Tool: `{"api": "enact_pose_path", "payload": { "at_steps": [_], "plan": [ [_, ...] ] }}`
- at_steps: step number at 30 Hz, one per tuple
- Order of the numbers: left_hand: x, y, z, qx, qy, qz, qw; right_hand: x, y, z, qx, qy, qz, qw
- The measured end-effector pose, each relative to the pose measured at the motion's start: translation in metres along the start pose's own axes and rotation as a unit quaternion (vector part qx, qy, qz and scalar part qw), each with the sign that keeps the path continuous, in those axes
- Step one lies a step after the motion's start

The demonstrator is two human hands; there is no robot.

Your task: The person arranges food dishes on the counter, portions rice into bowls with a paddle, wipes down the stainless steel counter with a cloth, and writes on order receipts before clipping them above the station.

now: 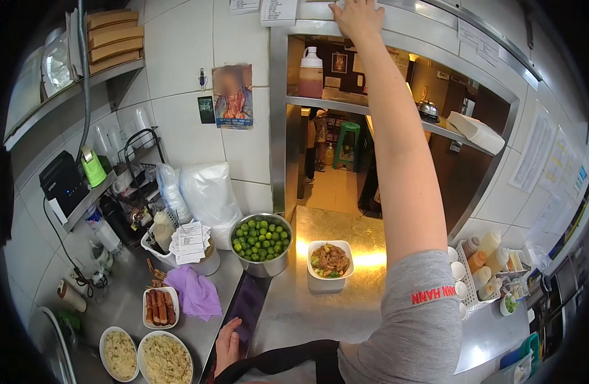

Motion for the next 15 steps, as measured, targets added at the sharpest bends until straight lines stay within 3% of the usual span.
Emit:
{"api": "enact_pose_path", "payload": {
  "at_steps": [5,8,11,13,15],
  "plan": [
    [0.009,-0.001,0.004,-0.01,-0.009,0.003,1.0,0.004,-0.01,-0.003,0.021,0.004,-0.005,1.0],
    [0.009,-0.001,0.006,-0.013,-0.017,0.017,1.0,0.001,-0.004,-0.007,-0.024,0.03,0.011,0.999],
    [0.008,-0.002,0.005,-0.011,-0.02,0.025,0.999,0.011,0.015,-0.019,-0.063,0.008,-0.062,0.996],
    [0.005,-0.002,0.003,-0.01,-0.016,0.025,1.0,0.026,0.052,-0.026,0.078,0.045,-0.26,0.961],
    [0.002,-0.003,0.002,-0.007,-0.014,0.02,1.0,0.041,0.092,-0.032,0.168,0.089,-0.441,0.877]
  ]
}}
Point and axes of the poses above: each hand's wrist, its own z-axis away from the middle knuckle, its own y-axis out of the palm, x = y × z, the point moved 8 cm from there along -z, towards the middle knuckle, and after that the axes turned 1 degree about x, right-handed, at the moved point
